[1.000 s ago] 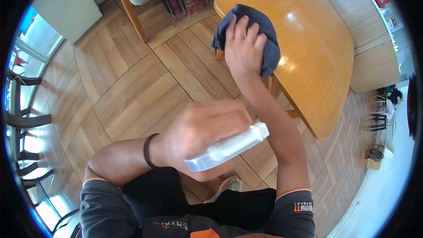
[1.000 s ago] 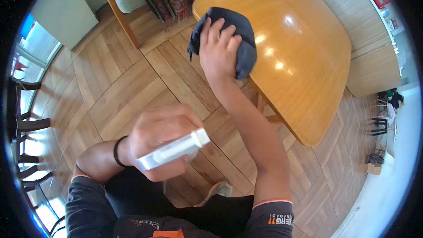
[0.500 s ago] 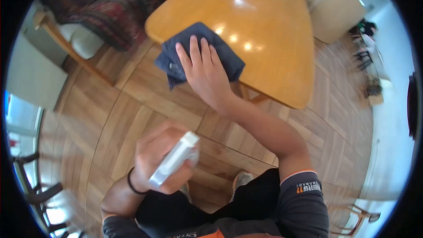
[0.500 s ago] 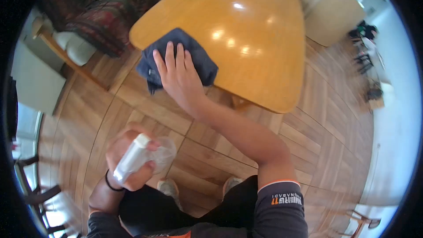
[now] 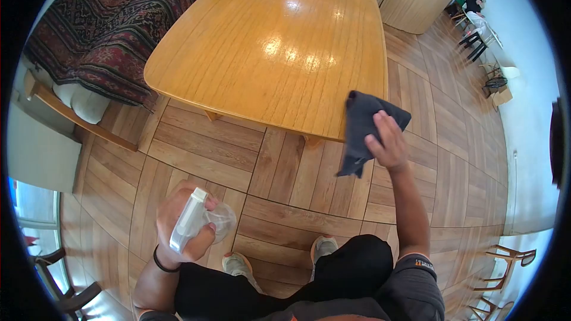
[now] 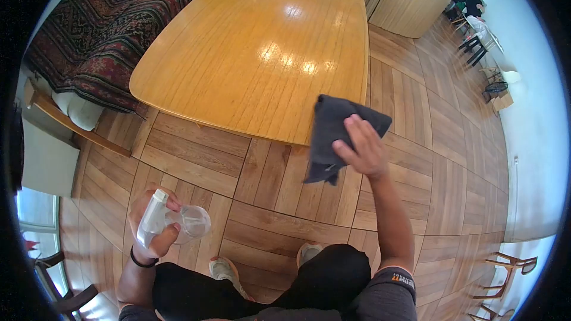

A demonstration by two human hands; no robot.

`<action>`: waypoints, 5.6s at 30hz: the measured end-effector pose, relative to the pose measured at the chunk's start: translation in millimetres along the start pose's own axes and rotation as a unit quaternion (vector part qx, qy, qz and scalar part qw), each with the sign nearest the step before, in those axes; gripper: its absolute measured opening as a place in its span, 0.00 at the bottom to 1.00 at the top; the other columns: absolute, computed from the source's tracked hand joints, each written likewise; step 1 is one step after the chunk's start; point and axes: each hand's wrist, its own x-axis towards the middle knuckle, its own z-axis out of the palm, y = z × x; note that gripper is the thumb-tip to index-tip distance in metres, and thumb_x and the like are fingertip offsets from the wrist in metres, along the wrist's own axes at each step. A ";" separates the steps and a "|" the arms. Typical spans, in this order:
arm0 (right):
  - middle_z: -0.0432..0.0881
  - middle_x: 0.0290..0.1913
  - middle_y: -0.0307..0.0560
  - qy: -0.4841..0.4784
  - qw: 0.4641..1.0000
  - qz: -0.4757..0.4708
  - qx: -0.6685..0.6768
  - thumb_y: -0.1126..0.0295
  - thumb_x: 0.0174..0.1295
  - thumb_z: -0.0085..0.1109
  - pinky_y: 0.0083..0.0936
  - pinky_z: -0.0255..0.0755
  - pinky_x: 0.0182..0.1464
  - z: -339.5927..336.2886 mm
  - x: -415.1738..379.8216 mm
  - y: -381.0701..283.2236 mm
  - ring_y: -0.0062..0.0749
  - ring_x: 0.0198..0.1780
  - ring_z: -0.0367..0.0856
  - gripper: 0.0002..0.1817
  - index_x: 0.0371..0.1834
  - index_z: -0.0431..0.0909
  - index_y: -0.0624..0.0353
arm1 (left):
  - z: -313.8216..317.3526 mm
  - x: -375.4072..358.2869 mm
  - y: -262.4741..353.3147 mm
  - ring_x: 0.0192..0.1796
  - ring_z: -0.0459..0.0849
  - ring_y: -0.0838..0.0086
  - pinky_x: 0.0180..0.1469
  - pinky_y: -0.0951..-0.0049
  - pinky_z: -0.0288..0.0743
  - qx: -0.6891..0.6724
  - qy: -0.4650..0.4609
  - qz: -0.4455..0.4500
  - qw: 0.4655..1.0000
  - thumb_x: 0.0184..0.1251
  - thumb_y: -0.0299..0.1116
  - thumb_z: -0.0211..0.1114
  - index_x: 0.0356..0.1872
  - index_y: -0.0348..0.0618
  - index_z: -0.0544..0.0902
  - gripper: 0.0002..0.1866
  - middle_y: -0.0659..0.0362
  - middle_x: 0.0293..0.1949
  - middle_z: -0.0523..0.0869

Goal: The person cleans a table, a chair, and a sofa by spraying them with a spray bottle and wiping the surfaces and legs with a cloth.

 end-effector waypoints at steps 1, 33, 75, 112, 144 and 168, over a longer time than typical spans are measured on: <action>0.82 0.59 0.55 0.012 0.999 0.048 0.005 0.73 0.67 0.61 0.39 0.78 0.58 3.9 -16.1 8.9 0.51 0.57 0.84 0.16 0.58 0.78 0.54 | -0.2 -3.2 -2.1 0.36 0.84 0.62 0.39 0.67 0.79 -0.009 -0.008 -0.017 1.000 0.36 0.22 0.62 0.36 0.36 0.81 0.18 0.50 0.35 0.83; 0.84 0.54 0.52 0.186 0.065 0.897 0.396 0.62 0.75 0.49 0.49 0.78 0.61 -436.5 80.6 177.7 0.49 0.53 0.85 0.18 0.60 0.75 0.62 | 45.2 283.6 501.1 0.41 0.81 0.47 0.39 0.52 0.76 0.222 -0.081 -0.046 0.971 0.60 0.39 0.72 0.48 0.42 0.77 0.19 0.48 0.38 0.80; 0.83 0.59 0.51 -0.324 0.193 0.748 0.546 0.61 0.74 0.53 0.42 0.76 0.63 49.7 153.6 1029.9 0.44 0.58 0.84 0.20 0.62 0.75 0.62 | 530.2 856.4 304.5 0.47 0.81 0.50 0.50 0.56 0.76 0.105 0.317 -0.358 0.872 0.54 0.30 0.63 0.42 0.41 0.80 0.13 0.50 0.40 0.82; 0.84 0.57 0.53 -0.545 0.429 0.298 0.656 0.68 0.66 0.58 0.32 0.71 0.62 665.8 -214.0 917.4 0.39 0.58 0.82 0.23 0.63 0.76 0.63 | 805.3 895.3 -239.1 0.29 0.79 0.77 0.34 0.74 0.74 0.259 0.579 -0.301 0.712 0.53 0.25 0.63 0.37 0.38 0.81 0.09 0.61 0.28 0.81; 0.73 0.73 0.30 0.209 0.797 -0.285 0.490 0.65 0.65 0.54 0.36 0.59 0.75 688.7 28.3 712.7 0.20 0.75 0.66 0.19 0.58 0.80 0.35 | 800.8 804.4 -64.2 0.36 0.82 0.57 0.38 0.63 0.76 0.297 0.287 -0.458 0.787 0.48 0.24 0.67 0.39 0.37 0.80 0.14 0.50 0.35 0.80; 0.74 0.64 0.53 0.329 0.768 -0.140 0.532 0.58 0.58 0.73 0.40 0.75 0.57 721.7 31.1 681.8 0.43 0.59 0.77 0.34 0.66 0.69 0.53 | 799.6 746.3 58.6 0.47 0.76 0.67 0.48 0.66 0.79 0.281 0.553 -0.535 0.573 0.55 0.34 0.70 0.39 0.41 0.72 0.17 0.55 0.42 0.73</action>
